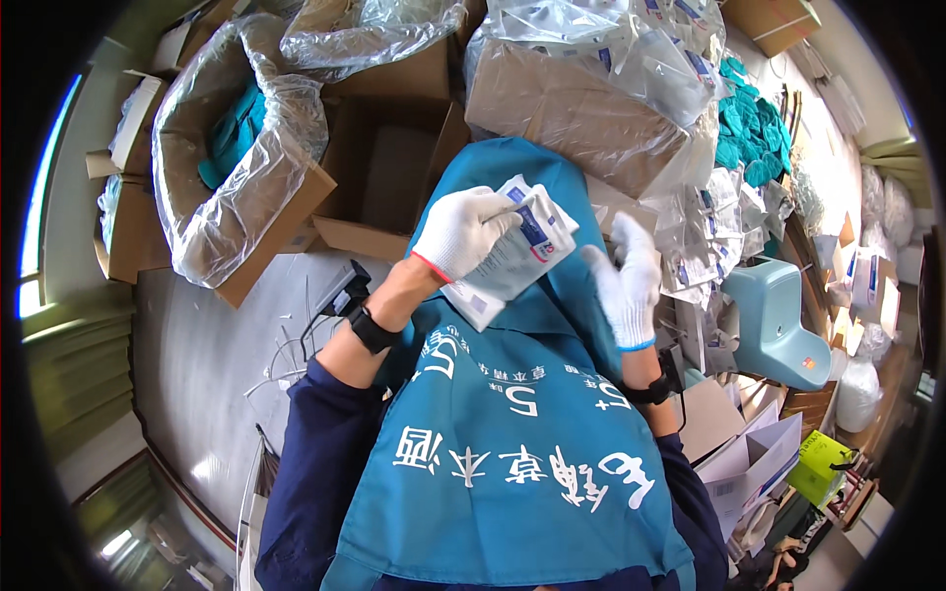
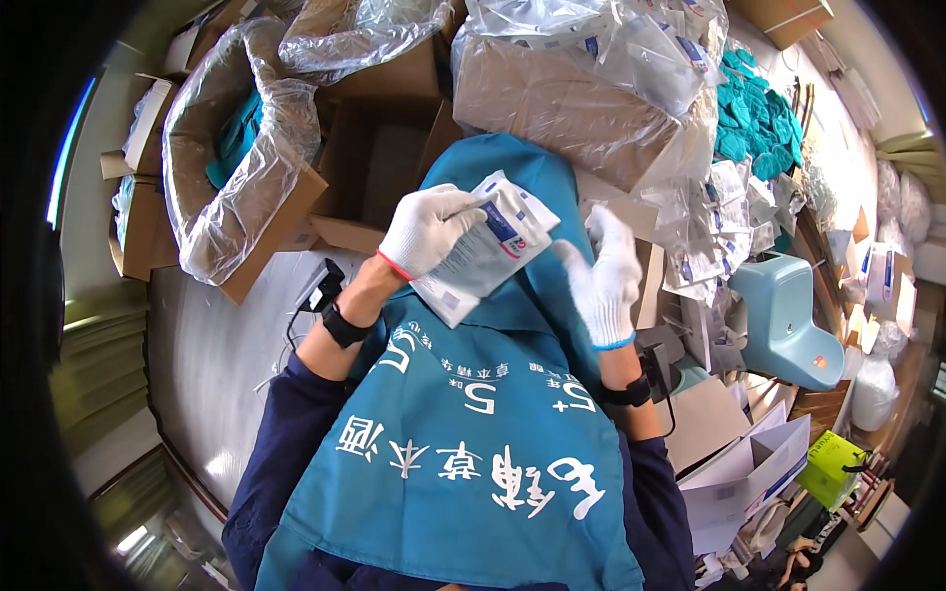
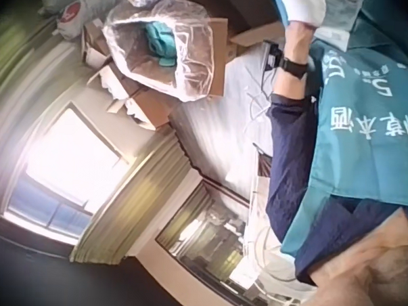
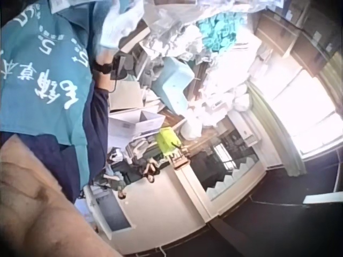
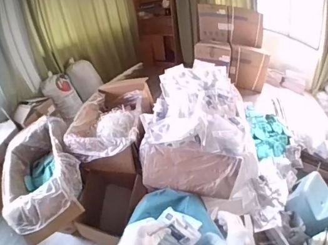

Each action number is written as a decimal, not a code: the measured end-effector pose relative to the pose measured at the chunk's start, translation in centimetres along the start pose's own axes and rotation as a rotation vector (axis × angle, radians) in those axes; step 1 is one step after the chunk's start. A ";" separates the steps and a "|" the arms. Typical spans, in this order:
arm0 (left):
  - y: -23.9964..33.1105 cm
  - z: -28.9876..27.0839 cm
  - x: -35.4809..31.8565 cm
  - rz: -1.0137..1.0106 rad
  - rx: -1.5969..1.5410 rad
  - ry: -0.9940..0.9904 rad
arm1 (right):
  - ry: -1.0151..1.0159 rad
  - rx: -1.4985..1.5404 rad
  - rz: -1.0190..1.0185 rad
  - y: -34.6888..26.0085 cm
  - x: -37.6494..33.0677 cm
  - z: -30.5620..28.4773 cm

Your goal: The person repeatedly unpacks teal face masks from white plastic packaging, folds them, and places them into a cardboard box. The person handles the masks one at a time, removing them from the wrapper, folding the mask, and dropping it into the box.

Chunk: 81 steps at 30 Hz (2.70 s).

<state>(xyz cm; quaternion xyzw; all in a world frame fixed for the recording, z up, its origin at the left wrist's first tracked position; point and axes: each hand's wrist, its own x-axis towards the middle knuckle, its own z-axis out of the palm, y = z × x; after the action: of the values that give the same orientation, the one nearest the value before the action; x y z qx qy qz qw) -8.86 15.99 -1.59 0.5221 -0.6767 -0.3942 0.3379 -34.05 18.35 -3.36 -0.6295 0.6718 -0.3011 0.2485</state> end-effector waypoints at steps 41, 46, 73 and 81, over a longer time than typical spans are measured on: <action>-0.8 -2.5 -1.0 0.071 -0.185 -0.083 | -0.328 -0.160 -0.197 -2.1 9.5 7.5; -1.7 -0.5 0.6 -0.024 -0.093 -0.108 | -0.654 -0.119 -0.231 -0.2 14.7 11.6; 0.9 1.3 0.1 0.632 0.679 -0.157 | -0.415 0.238 0.187 -2.3 6.2 11.6; 6.2 -3.9 -0.4 0.664 0.029 0.468 | -0.514 0.468 -0.084 1.3 7.8 13.2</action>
<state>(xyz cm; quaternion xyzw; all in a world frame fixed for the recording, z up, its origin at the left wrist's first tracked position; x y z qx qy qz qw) -8.13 16.56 5.64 0.3554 -0.7189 -0.1247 0.5842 -26.22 9.44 -13.13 -0.6376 0.4735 -0.2885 0.5348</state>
